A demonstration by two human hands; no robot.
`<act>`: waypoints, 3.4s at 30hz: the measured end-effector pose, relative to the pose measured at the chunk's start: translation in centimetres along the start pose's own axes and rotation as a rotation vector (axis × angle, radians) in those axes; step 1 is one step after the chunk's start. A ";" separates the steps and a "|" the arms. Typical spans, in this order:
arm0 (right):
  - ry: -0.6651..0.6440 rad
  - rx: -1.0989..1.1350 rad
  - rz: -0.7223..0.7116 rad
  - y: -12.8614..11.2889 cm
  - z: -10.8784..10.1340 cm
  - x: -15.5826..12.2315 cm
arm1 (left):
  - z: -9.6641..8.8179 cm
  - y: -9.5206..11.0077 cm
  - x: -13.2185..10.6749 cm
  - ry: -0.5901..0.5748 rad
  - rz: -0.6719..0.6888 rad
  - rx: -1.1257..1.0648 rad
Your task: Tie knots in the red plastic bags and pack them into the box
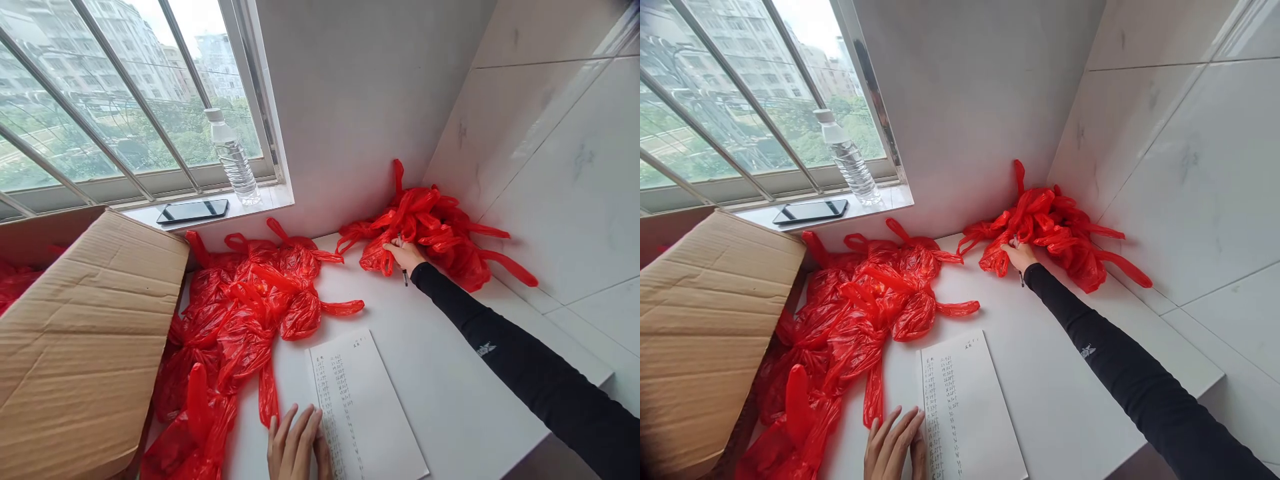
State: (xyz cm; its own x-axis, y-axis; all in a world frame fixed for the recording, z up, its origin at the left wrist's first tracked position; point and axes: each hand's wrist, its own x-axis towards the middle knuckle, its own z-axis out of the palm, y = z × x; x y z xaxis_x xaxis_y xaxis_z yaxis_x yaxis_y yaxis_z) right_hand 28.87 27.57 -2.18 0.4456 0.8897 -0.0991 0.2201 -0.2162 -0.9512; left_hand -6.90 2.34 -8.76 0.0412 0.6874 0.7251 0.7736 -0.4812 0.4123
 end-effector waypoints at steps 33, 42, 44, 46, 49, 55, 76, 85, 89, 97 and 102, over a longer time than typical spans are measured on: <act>-0.673 0.152 0.217 0.9 -3.7 -25.2 | -1.4 9.2 6.0 -0.279 -1.430 -1.408; -0.970 0.411 0.264 -0.7 -1.0 -25.3 | -2.1 10.0 5.8 -0.470 -1.355 -1.386; -0.937 0.412 0.217 -0.7 -0.8 -25.3 | -2.3 10.0 5.9 -0.472 -1.400 -1.432; -0.911 0.396 0.210 -0.5 -0.8 -25.3 | -2.4 9.9 6.0 -0.449 -1.444 -1.458; -0.869 0.339 0.259 -0.2 -0.8 -25.3 | -2.2 9.6 5.8 -0.426 -1.471 -1.435; -0.869 0.283 0.252 -0.5 -0.4 -25.7 | -1.6 9.4 5.1 -0.371 -1.446 -1.380; -0.885 0.144 0.160 -0.7 0.1 -25.7 | -1.4 9.3 5.4 -0.471 -1.402 -1.332; -0.935 0.203 0.115 -1.8 0.4 -26.0 | -1.4 8.8 5.1 -0.458 -1.354 -1.258; -0.867 0.122 0.168 -1.8 0.5 -25.9 | -1.2 9.0 5.1 -0.410 -1.313 -1.258; -0.847 0.111 0.142 -2.2 0.6 -25.7 | -1.3 9.0 5.1 -0.427 -1.332 -1.278; -0.868 0.100 0.087 -3.0 0.4 -25.8 | -1.4 9.2 5.1 -0.432 -1.349 -1.272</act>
State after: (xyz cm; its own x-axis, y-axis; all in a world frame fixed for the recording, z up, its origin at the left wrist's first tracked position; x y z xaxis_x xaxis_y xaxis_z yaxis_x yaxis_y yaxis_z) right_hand 16.34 5.43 3.16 -0.3694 0.8719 -0.3215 0.1212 -0.2978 -0.9469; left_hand -0.48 0.68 -0.51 0.1814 0.8661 -0.4657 -0.4285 0.4959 0.7553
